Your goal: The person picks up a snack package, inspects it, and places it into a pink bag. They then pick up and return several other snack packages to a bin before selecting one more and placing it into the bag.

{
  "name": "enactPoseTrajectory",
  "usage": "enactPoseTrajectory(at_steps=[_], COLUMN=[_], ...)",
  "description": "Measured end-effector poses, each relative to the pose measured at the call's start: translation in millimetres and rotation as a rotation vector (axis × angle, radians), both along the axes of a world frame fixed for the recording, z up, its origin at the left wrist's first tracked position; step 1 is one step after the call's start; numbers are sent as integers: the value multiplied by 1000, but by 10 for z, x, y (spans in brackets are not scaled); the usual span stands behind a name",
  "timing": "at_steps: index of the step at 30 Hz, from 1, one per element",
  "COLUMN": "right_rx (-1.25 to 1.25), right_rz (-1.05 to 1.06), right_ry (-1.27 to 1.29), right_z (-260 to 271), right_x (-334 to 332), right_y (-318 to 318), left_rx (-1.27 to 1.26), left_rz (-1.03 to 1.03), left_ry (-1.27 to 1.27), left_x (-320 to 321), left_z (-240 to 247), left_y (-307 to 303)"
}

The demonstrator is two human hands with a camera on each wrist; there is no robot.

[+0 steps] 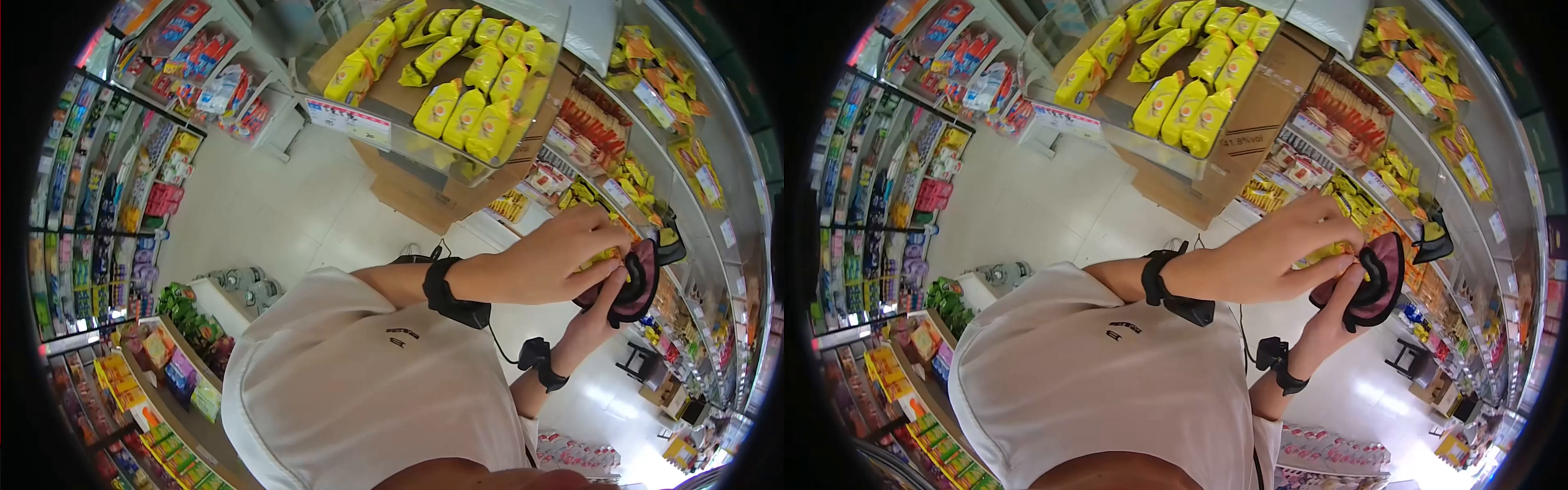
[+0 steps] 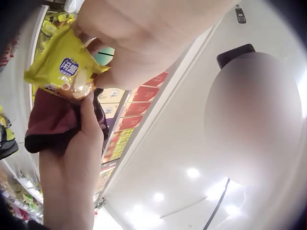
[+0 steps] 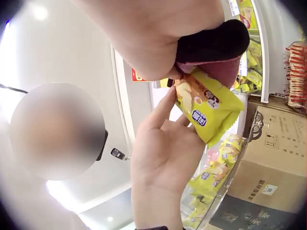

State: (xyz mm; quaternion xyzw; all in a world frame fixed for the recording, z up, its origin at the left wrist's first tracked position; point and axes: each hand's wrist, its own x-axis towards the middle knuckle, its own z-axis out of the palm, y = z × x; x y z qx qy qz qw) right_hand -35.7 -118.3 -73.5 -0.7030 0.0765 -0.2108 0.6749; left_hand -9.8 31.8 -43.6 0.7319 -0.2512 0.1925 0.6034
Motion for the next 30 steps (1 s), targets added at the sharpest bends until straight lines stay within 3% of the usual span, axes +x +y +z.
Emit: enactPoseTrajectory(at_steps=[3, 6, 7, 9, 10, 12, 14, 16, 18, 19, 20, 22, 24, 25, 27, 29, 30], right_rx=[-117, -50, -18, -98, -19, 140, 565, 293, 308, 457, 604, 610, 564, 223, -186, 28, -161], right_rz=[-23, -75, -78, -100, -84, -61, -67, -115, -90, -46, -4, 108, 161, 89, 104, 195, 155], right_ry=[-42, -151, -13, 65, 87, 129, 141, 206, 223, 209, 191, 144, 135, 194, 21, -158, -148], right_z=[-24, -63, -133, -283, -329, -382, -188, -253, -263, -239, -207, -219, -285, -449, -335, -142, -389], right_x=[66, 101, 86, 90, 103, 130, 186, 150, 135, 148, 159, 160, 123, 42, 9, -59, -118], right_y=[84, 241, 126, -5, -28, -42, 190, 180, 176, 188, 191, 143, 63, 17, 183, 332, 189], left_rx=[-14, -149, -210, -346, -414, -365, -353, -380, -425, -447, -392, -298, -355, -343, -266, -219, -219], left_rz=[-29, -86, -112, -186, -223, -171, -107, -28, 13, 30, 100, 210, 211, 218, 140, 166, 199], left_ry=[33, 120, 160, 312, 388, 349, 319, 291, 281, 275, 220, 113, 100, 76, 141, 88, 35], left_x=[50, 98, 108, 101, 107, 156, 177, 167, 163, 152, 148, 174, 190, 217, 157, 157, 168], left_z=[-162, -250, -267, -258, -261, -325, -403, -461, -475, -473, -472, -469, -454, -451, -307, -260, -248], left_y=[-55, -115, -119, -79, -58, -39, -62, -118, -136, -143, -135, -114, -134, -143, -108, -149, -162])
